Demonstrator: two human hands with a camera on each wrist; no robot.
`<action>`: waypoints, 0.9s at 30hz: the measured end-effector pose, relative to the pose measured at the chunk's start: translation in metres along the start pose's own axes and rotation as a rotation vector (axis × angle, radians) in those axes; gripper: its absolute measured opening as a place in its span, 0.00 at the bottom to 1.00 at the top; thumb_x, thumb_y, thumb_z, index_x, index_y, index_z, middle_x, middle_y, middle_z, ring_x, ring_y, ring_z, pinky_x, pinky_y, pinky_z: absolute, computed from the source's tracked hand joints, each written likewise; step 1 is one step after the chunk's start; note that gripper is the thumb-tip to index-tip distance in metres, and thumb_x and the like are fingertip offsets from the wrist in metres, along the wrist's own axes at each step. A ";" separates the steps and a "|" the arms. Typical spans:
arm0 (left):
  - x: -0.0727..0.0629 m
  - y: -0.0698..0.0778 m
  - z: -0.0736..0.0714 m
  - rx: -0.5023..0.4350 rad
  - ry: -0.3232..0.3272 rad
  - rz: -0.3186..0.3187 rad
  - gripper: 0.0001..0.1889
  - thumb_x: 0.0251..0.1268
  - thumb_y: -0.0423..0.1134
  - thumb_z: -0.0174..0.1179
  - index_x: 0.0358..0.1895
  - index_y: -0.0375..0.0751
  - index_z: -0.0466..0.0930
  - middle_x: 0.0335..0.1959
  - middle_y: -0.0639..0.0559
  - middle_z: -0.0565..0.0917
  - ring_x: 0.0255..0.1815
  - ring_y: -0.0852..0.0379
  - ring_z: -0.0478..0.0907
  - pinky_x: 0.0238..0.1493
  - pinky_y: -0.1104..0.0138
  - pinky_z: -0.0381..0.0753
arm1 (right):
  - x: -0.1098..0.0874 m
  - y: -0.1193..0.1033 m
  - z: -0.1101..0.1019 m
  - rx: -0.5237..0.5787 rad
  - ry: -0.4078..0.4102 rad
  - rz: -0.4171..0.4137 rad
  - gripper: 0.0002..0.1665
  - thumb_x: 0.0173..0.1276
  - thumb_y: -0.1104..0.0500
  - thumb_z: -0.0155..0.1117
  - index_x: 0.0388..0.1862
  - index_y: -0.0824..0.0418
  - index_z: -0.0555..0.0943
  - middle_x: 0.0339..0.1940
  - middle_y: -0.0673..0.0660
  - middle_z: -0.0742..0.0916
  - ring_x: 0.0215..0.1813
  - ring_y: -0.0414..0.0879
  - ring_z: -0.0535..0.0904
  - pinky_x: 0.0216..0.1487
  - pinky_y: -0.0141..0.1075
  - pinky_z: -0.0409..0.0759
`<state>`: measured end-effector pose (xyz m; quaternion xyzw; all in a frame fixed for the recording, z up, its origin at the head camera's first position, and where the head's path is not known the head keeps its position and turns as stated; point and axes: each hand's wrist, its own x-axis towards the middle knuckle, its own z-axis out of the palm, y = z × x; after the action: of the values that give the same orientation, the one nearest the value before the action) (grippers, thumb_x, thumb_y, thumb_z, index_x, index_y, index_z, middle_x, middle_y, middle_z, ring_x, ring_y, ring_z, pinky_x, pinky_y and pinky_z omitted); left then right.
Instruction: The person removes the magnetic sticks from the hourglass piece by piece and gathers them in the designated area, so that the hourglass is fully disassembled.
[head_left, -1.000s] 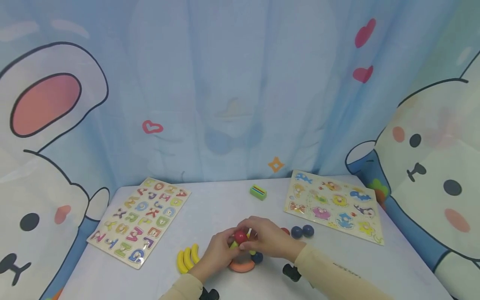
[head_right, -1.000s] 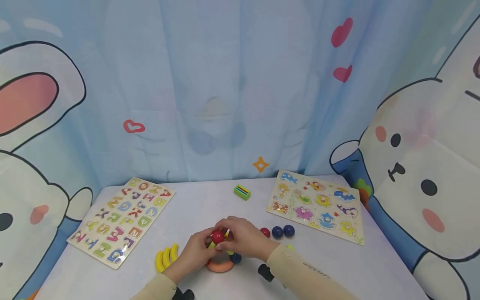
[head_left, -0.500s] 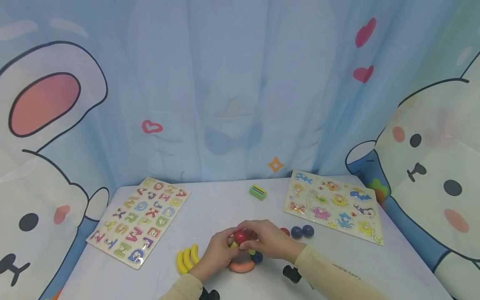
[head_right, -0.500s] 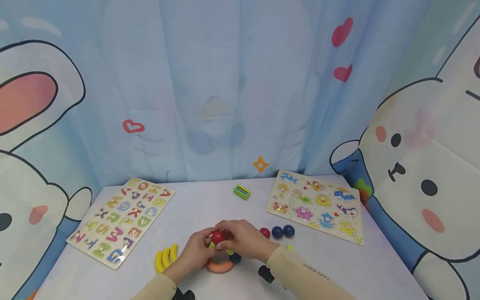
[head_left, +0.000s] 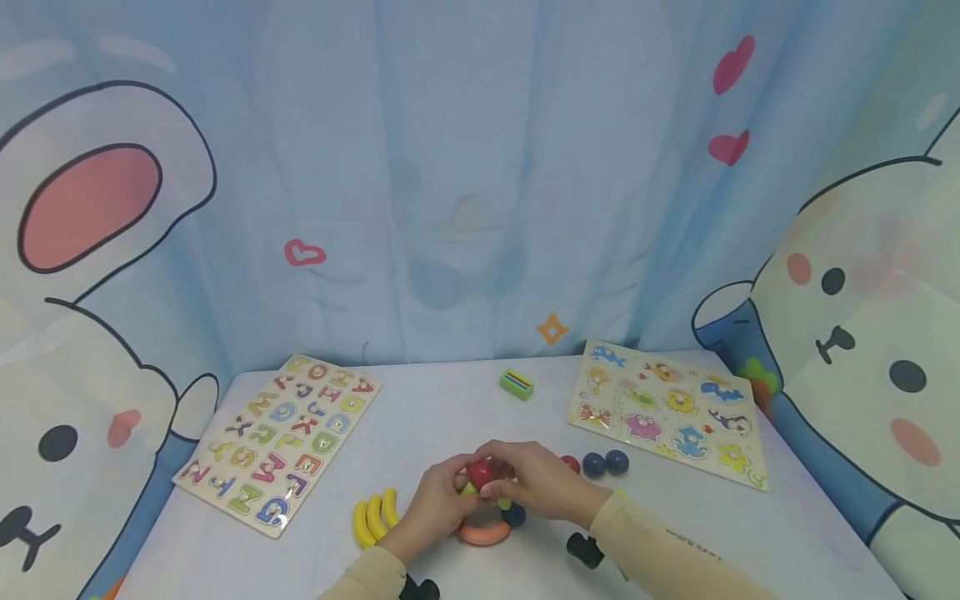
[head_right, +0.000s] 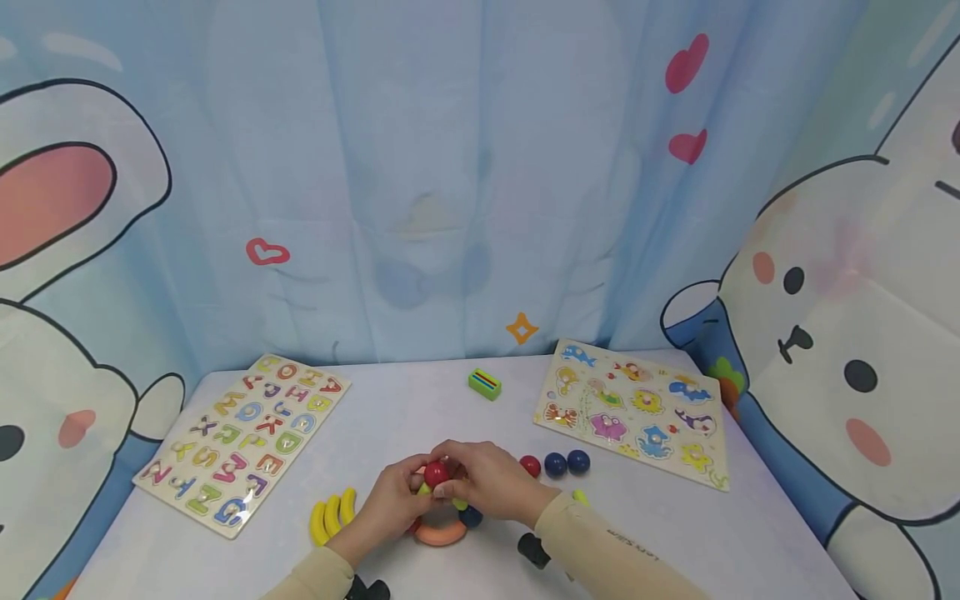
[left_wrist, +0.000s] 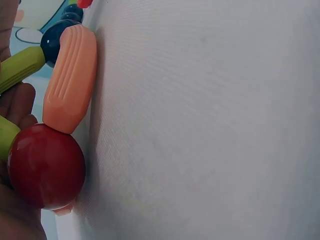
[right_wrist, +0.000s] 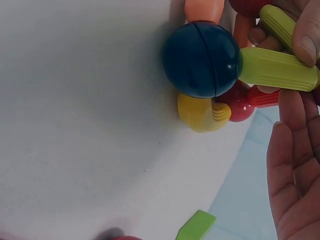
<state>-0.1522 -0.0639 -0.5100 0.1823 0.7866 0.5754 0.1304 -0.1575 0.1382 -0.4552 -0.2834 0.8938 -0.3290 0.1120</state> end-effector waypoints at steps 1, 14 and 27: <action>0.000 0.000 0.000 0.000 0.002 -0.003 0.27 0.59 0.37 0.71 0.63 0.41 0.76 0.34 0.59 0.89 0.33 0.63 0.82 0.38 0.75 0.79 | 0.000 0.000 0.000 0.001 0.001 0.001 0.25 0.66 0.41 0.66 0.60 0.42 0.77 0.43 0.36 0.85 0.42 0.33 0.79 0.44 0.34 0.81; -0.001 0.002 -0.001 -0.012 0.032 -0.061 0.30 0.56 0.40 0.74 0.63 0.41 0.76 0.34 0.58 0.89 0.40 0.62 0.83 0.42 0.73 0.80 | -0.005 0.007 -0.002 0.238 0.027 0.095 0.22 0.72 0.46 0.63 0.61 0.47 0.72 0.48 0.44 0.86 0.48 0.41 0.82 0.48 0.39 0.82; -0.002 0.004 -0.002 -0.029 0.039 -0.100 0.27 0.53 0.39 0.76 0.58 0.45 0.80 0.29 0.58 0.88 0.20 0.63 0.72 0.19 0.75 0.66 | -0.057 0.054 -0.055 0.438 0.276 0.286 0.27 0.69 0.53 0.68 0.65 0.52 0.74 0.59 0.57 0.80 0.58 0.57 0.79 0.54 0.49 0.82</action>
<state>-0.1506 -0.0653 -0.5052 0.1297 0.7888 0.5828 0.1463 -0.1557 0.2345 -0.4480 -0.0761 0.8392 -0.5303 0.0933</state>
